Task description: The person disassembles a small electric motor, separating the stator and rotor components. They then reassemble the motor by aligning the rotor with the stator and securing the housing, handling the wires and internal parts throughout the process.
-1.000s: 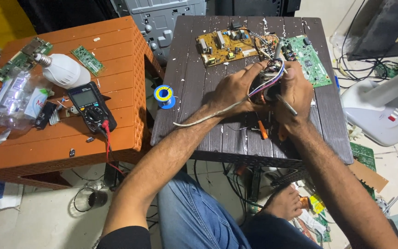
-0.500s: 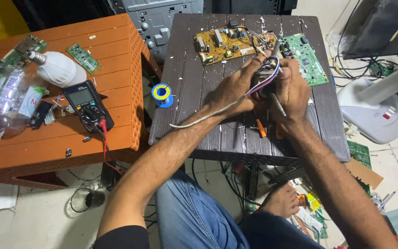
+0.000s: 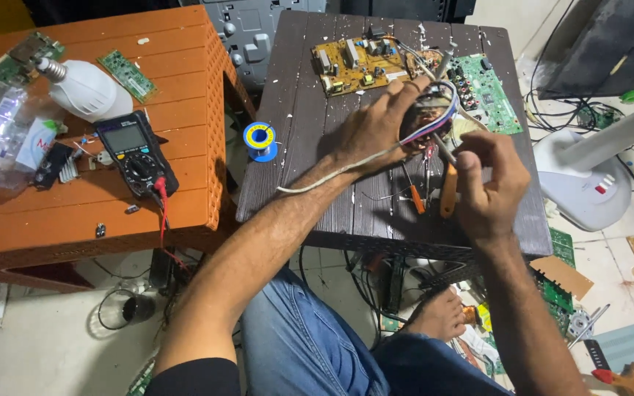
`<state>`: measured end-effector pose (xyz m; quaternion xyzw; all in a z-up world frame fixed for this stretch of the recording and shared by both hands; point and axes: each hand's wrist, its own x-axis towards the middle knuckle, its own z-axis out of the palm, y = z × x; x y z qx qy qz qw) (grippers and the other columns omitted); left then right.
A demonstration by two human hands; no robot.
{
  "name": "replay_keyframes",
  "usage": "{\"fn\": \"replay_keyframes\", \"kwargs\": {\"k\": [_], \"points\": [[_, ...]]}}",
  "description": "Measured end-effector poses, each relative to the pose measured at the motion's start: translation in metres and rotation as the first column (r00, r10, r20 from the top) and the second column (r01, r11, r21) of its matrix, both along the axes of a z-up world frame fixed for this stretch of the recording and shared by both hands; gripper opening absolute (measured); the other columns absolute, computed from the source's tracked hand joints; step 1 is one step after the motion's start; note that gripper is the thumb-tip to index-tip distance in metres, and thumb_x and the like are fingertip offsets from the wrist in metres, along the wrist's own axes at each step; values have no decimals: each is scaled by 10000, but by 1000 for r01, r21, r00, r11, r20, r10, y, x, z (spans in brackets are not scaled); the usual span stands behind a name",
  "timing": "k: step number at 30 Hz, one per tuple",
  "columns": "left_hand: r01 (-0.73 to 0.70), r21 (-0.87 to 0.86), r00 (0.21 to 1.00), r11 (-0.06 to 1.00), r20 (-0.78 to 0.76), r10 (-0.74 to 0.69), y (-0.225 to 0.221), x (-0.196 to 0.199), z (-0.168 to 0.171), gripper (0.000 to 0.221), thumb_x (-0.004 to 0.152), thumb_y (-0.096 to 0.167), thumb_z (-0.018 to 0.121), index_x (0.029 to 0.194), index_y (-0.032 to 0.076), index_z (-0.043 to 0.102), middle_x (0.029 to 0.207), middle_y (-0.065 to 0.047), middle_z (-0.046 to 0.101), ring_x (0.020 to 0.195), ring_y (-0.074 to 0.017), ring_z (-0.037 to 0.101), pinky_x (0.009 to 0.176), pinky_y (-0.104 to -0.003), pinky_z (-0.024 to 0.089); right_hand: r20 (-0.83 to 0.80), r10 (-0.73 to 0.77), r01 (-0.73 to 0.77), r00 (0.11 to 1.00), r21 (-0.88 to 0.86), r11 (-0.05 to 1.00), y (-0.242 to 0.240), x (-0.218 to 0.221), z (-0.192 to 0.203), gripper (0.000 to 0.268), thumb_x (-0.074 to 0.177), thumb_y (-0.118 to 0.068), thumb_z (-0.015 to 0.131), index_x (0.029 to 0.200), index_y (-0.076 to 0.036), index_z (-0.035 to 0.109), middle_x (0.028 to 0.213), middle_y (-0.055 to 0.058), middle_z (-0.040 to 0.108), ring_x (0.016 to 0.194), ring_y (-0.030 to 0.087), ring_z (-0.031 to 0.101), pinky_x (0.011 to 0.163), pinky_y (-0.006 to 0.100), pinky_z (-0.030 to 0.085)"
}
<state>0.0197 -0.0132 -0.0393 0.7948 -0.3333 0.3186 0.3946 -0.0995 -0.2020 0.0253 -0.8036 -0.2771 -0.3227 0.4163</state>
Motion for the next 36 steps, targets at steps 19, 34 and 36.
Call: {"fn": "replay_keyframes", "kwargs": {"k": [19,34,36], "points": [[-273,48,948,961,183,261,-6,-9,6,750,934,424,818,1498,171,393,1057,-55,602,517,-54,505,336,-167,425,92,-284,296,954,-152,943,9,-12,-13,113,1104,31,769,1009,76,727,727,116,642,523,151,467,467,303,349],[-262,81,950,962,199,242,0,-22,22,635,976,208,722,1533,220,419,1041,-40,565,759,-252,715,587,-382,624,-340,-119,106,933,-56,993,5,-13,6,313,1145,-137,504,907,-22,672,517,152,596,510,323,656,525,385,476],[-227,78,959,971,193,209,2,-29,29,652,964,179,732,1535,207,419,1035,-51,570,746,-263,715,581,-387,620,-267,-154,114,951,-160,981,6,-17,9,231,1115,-89,545,987,42,686,639,245,649,643,436,695,562,462,484]]}}
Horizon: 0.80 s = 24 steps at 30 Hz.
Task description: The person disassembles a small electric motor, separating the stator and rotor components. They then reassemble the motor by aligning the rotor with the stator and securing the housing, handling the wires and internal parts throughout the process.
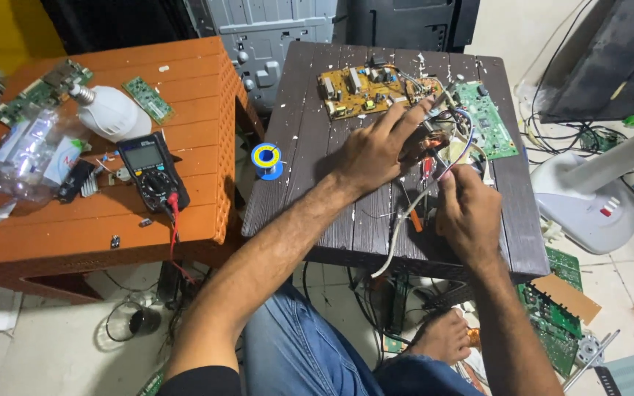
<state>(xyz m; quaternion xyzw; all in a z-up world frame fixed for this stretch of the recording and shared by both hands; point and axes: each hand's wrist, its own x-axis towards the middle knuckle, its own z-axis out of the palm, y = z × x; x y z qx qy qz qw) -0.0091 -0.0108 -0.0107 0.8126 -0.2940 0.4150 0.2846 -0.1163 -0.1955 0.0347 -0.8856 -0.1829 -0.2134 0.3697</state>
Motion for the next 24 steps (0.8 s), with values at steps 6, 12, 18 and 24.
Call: {"fn": "replay_keyframes", "kwargs": {"k": [6,12,18,24], "points": [[180,-204,955,962,-198,-221,-11,-16,25,1010,832,126,860,1634,255,260,1225,-171,614,992,-362,709,699,-423,629,133,-143,122,981,156,980,-14,11,-20,253,1145,-148,550,971,-45,703,659,165,636,655,355,677,595,400,473],[226,-727,746,648,-299,-595,-42,-15,19,1056,756,596,850,1564,98,389,1340,-236,558,1186,-347,567,903,-518,549,164,-172,116,971,302,946,-17,14,-18,317,1147,-182,560,881,-78,698,605,123,624,562,264,616,571,357,466],[-172,-978,402,121,-182,-898,-61,-27,16,953,775,586,855,1380,39,363,1250,-330,509,1092,-477,623,839,-572,624,272,-150,129,950,91,987,0,-2,9,232,1074,-110,609,859,-71,688,614,180,623,572,387,647,533,416,480],[-168,-983,450,-73,-11,-893,-63,-22,4,601,876,392,861,1169,137,403,1048,-210,675,827,-404,744,660,-484,667,82,-125,114,989,123,986,-8,11,-11,331,1105,-171,557,811,-74,675,548,133,608,476,305,618,477,360,435]]}}
